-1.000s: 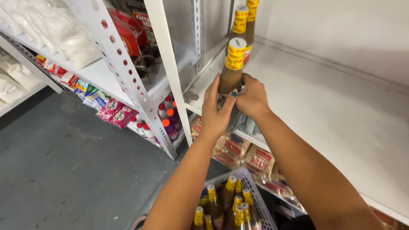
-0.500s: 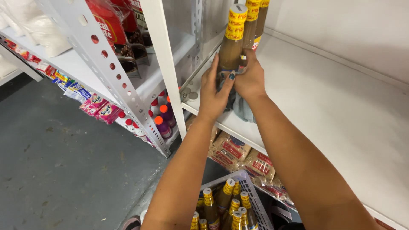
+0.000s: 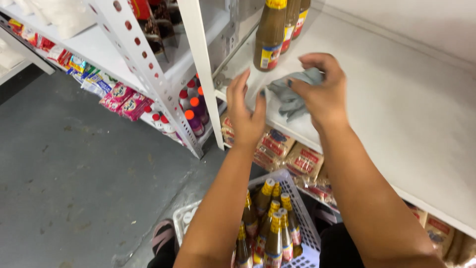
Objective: Cleaning condiment bottles with a cloth and organizing them on a grocery store shelf.
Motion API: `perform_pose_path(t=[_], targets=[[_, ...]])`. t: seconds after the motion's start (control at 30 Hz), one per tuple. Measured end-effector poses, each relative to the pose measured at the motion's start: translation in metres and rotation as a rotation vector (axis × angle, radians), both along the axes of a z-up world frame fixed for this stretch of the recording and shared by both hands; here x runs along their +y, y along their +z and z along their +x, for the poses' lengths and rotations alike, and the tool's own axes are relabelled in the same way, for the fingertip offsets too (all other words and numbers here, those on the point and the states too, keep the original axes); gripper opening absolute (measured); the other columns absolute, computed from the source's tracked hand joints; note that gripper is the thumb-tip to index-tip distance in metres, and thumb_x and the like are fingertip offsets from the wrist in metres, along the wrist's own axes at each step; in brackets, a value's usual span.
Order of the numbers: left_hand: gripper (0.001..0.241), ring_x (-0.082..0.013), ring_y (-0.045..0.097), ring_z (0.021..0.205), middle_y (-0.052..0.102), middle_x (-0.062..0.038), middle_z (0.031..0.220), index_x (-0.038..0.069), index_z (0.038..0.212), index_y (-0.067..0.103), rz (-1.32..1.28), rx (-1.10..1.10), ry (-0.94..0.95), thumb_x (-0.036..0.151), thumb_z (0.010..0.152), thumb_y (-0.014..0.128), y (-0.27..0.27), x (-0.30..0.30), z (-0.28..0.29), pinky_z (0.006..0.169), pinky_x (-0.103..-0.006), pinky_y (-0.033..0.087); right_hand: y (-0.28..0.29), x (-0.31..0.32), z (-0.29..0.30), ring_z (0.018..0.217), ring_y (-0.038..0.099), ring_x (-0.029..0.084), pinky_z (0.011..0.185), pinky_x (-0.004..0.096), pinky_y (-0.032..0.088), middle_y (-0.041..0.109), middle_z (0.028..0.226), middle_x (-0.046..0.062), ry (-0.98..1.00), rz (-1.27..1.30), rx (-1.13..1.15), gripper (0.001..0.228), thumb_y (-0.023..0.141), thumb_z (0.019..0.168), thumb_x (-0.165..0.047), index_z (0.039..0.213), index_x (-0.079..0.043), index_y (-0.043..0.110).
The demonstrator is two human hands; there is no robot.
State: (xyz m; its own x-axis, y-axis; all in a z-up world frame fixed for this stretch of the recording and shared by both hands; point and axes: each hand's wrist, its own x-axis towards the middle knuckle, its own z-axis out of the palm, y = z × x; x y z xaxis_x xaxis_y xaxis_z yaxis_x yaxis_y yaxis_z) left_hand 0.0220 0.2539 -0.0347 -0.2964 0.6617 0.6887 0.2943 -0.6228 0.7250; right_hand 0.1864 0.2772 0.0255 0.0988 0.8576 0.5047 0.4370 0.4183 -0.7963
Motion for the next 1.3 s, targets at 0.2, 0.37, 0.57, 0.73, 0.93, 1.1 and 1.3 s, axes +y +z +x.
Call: perform_pose_path(t=[0.2, 0.37, 0.57, 0.73, 0.93, 1.1, 1.3], targets=[[0.042, -0.0209, 0.067, 0.106, 0.063, -0.010, 0.122, 0.005, 0.132, 0.062, -0.365, -0.280, 0.106, -0.003, 0.091, 0.063, -0.167, -0.164, -0.006, 0.094, -0.0312, 0.055, -0.008, -0.184, 0.025, 0.121, 0.063, 0.020, 0.106, 0.033, 0.053, 0.065, 0.126, 0.009, 0.225, -0.252, 0.448, 0.045, 0.066, 0.085, 0.016, 0.127, -0.001, 0.060], [0.024, -0.0174, 0.071, 0.089, 0.072, -0.006, 0.100, 0.008, 0.111, 0.072, -0.866, -0.068, 0.051, 0.010, 0.087, 0.074, -0.316, -0.244, 0.019, 0.083, -0.0318, 0.059, -0.116, -0.234, 0.062, 0.106, 0.068, 0.037, 0.095, 0.050, 0.057, 0.070, 0.114, 0.021, -0.039, -0.928, 1.386, 0.031, 0.060, 0.092, -0.019, 0.115, 0.002, 0.063], [0.040, -0.0297, 0.065, 0.113, 0.068, -0.013, 0.124, 0.008, 0.128, 0.066, -0.960, 0.083, -0.165, 0.025, 0.092, 0.074, -0.303, -0.282, 0.071, 0.096, -0.0405, 0.053, -0.177, -0.267, 0.048, 0.103, 0.068, 0.036, 0.091, 0.050, 0.058, 0.068, 0.119, 0.022, 0.240, -1.292, 1.318, 0.034, 0.058, 0.092, -0.011, 0.124, 0.000, 0.060], [0.056, -0.0380, 0.057, 0.132, 0.061, -0.020, 0.142, 0.006, 0.142, 0.055, -0.971, 0.025, -0.148, 0.035, 0.096, 0.071, -0.375, -0.299, 0.102, 0.109, -0.0485, 0.045, -0.144, -0.247, 0.042, 0.104, 0.070, 0.032, 0.092, 0.046, 0.059, 0.069, 0.120, 0.022, 0.398, -1.234, 1.273, 0.042, 0.055, 0.091, -0.003, 0.133, 0.003, 0.060], [0.079, -0.0444, 0.056, 0.117, 0.058, -0.026, 0.121, 0.000, 0.119, 0.053, -1.271, 0.400, -0.007, 0.040, 0.066, 0.095, -0.287, -0.288, 0.083, 0.101, -0.0513, 0.045, -0.121, -0.236, 0.052, 0.106, 0.069, 0.026, 0.095, 0.041, 0.056, 0.070, 0.121, 0.018, 0.307, -0.891, 1.037, 0.034, 0.056, 0.095, -0.002, 0.128, 0.003, 0.065], [0.054, -0.0353, 0.078, 0.096, 0.075, -0.018, 0.101, 0.000, 0.109, 0.063, -1.168, -0.060, -0.168, 0.031, 0.068, 0.079, -0.167, -0.255, 0.056, 0.087, -0.0456, 0.060, -0.126, -0.253, 0.034, 0.113, 0.067, 0.029, 0.101, 0.041, 0.053, 0.072, 0.121, 0.016, 0.298, -0.413, 0.135, 0.035, 0.059, 0.098, -0.005, 0.130, -0.010, 0.071], [0.046, -0.0431, 0.067, 0.101, 0.070, -0.025, 0.105, -0.002, 0.099, 0.063, -0.615, 0.321, -0.135, 0.026, 0.071, 0.087, -0.038, -0.254, 0.040, 0.087, -0.0467, 0.054, -0.036, -0.238, 0.007, 0.131, 0.050, 0.041, 0.108, 0.045, 0.044, 0.051, 0.139, 0.027, 0.407, 0.142, -0.321, 0.063, 0.074, 0.085, -0.003, 0.145, -0.011, 0.054]])
